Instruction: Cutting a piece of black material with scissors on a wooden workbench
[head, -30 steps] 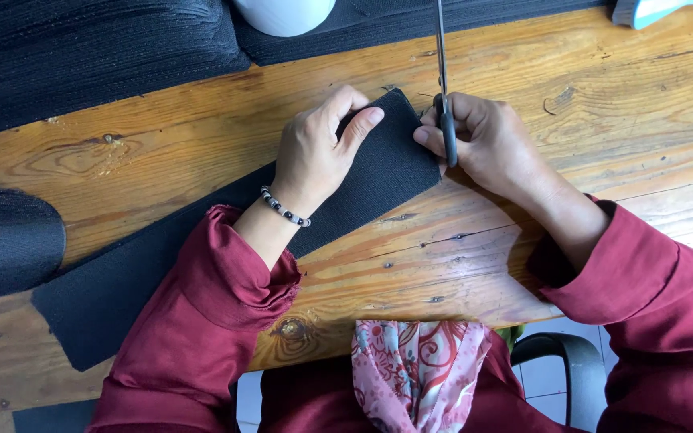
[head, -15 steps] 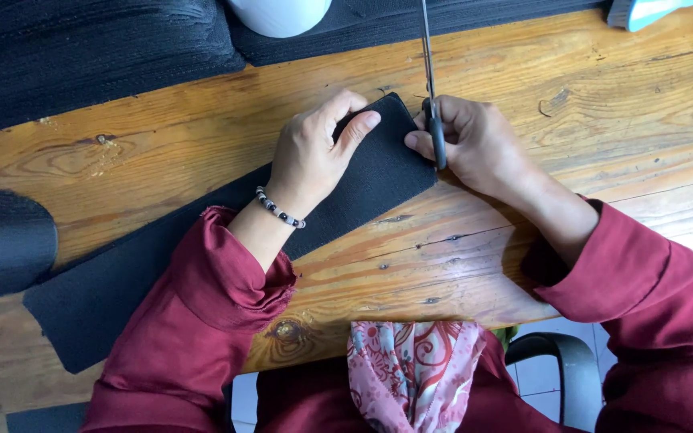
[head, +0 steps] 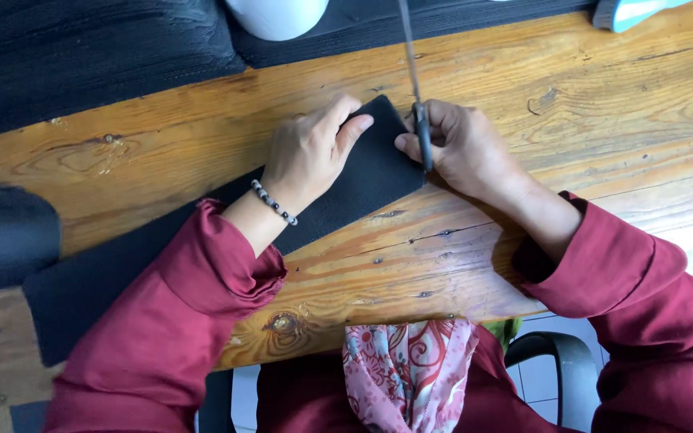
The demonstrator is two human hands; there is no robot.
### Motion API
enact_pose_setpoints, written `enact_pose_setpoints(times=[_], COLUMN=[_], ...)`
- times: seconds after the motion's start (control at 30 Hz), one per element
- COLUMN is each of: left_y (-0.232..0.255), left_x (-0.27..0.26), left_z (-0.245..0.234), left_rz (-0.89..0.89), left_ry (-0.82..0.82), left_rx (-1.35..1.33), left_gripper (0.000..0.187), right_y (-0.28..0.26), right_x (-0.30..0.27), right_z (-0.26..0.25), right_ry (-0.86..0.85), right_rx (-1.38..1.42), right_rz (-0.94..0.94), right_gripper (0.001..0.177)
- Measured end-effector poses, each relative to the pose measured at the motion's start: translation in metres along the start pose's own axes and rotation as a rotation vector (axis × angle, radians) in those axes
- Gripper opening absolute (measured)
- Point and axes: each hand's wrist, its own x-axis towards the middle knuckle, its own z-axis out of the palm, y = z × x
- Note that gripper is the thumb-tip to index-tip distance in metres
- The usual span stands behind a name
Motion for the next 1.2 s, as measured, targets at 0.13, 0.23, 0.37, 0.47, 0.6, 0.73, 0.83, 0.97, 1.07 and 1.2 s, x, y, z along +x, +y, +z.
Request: enact_pose_setpoints(times=[0.13,0.23,0.37,0.47,0.6,0.73,0.83,0.97,1.07,1.2], left_y=[0.0,0.002,0.005,0.012,0.016,0.017,0.018,-0.001,-0.005,-0.015], left_x=[0.004,0.0,0.006,0.004,0.002,0.004,0.005,0.001,-0.002,-0.017], left_z=[-0.003,-0.005,-0.005,-0.005,-0.006,-0.01,-0.021,-0.027,-0.041,-0.07], left_rz=[-0.028,-0.051,-0.045,-0.047,-0.045,-0.069,-0.083,-0.172,-0.213,-0.306], left_ry=[-0.017,-0.013,0.009,0.016,-0.038,-0.067,-0.158,-0.327,-0.403,-0.519], left_rx=[-0.111,-0.123,-0.21,-0.221,-0.205,-0.233,-0.227,-0.104,-0.055,-0.066], left_gripper=[0.026,0.026,0.024,0.022,0.021,0.023,0.035,0.042,0.046,0.059], right_y=[0.004,0.009,0.011,-0.005,-0.006,0.011,0.022,-0.003,-0.007,0.02], right_x=[0.003,0.002,0.006,0.01,0.01,0.012,0.016,0.008,0.005,0.015], right_z=[0.0,0.003,0.001,-0.002,-0.001,0.007,0.005,-0.002,-0.007,-0.033], right_ry=[-0.003,-0.024,-0.014,0.008,0.027,0.055,0.063,0.095,0.128,0.245], right_rx=[0.046,0.031,0.005,0.015,0.016,0.054,0.146,0.141,0.086,-0.055], right_rz=[0.032,0.012,0.002,-0.025,-0.034,-0.031,-0.03,-0.028,-0.039,-0.173], right_gripper=[0.012,0.013,0.014,0.015,0.012,0.012,0.011,0.022,0.032,0.033])
